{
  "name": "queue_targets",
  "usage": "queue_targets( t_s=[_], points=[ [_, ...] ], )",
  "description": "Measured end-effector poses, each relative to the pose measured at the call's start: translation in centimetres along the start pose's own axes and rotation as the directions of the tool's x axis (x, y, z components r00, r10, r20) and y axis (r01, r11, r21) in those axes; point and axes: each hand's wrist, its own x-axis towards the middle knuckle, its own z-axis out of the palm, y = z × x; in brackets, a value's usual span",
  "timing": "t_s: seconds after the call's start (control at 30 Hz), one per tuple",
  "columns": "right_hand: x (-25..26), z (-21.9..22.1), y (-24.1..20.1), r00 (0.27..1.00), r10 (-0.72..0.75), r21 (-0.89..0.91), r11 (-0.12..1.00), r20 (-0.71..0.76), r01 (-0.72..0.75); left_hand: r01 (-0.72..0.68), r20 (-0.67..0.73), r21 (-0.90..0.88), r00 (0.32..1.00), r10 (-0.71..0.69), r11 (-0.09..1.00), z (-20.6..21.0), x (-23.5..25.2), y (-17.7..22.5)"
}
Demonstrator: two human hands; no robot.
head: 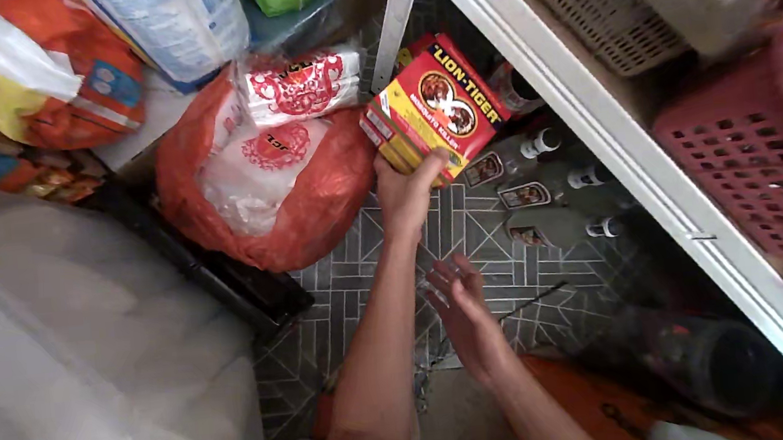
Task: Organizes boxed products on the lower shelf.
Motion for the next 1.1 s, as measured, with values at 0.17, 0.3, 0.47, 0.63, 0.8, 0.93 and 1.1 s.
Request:
queue_targets(
  t_s=[0.17,0.3,0.47,0.63,0.8,0.93,1.1],
  points=[
    [-1.8,-1.6,2.5,0.999,0.034,-0.007,0.999,0.001,-0.034,-0.008,0.021,0.028,1.000,0.007,1.000,2.5,2.7,0.7],
    [-2.4,-1.8,3.3,0.998,0.055,0.041,0.998,0.009,-0.056,0.041,0.043,0.078,0.998,-0.044,0.996,4.7,4.9,1.1],
    [-2.5,-1.8,2.9,0.998,0.025,0.041,0.999,0.065,-0.028,0.073,0.060,0.136,0.995,-0.082,0.988,6.3,7.9,2.0],
    [-2.7,-1.9,3.3,0.996,0.027,0.023,0.999,0.084,-0.029,0.174,0.069,0.163,0.980,-0.188,0.971,6.6,10.4,4.5],
    [-2.7,-1.7,3.4,0.994,0.037,0.035,0.999,0.100,-0.041,0.229,0.084,0.065,0.969,-0.234,0.971,6.7,11.5,5.6],
    [-2.8,-1.6,3.4,0.994,0.050,0.022,0.998,0.095,-0.052,0.231,0.035,0.031,0.972,-0.232,0.972,7.7,12.3,4.7],
    [-2.8,-1.8,2.9,0.996,0.059,0.039,0.997,0.067,-0.062,0.213,-0.053,-0.048,0.975,-0.216,0.976,8.8,13.2,3.6]
  ],
)
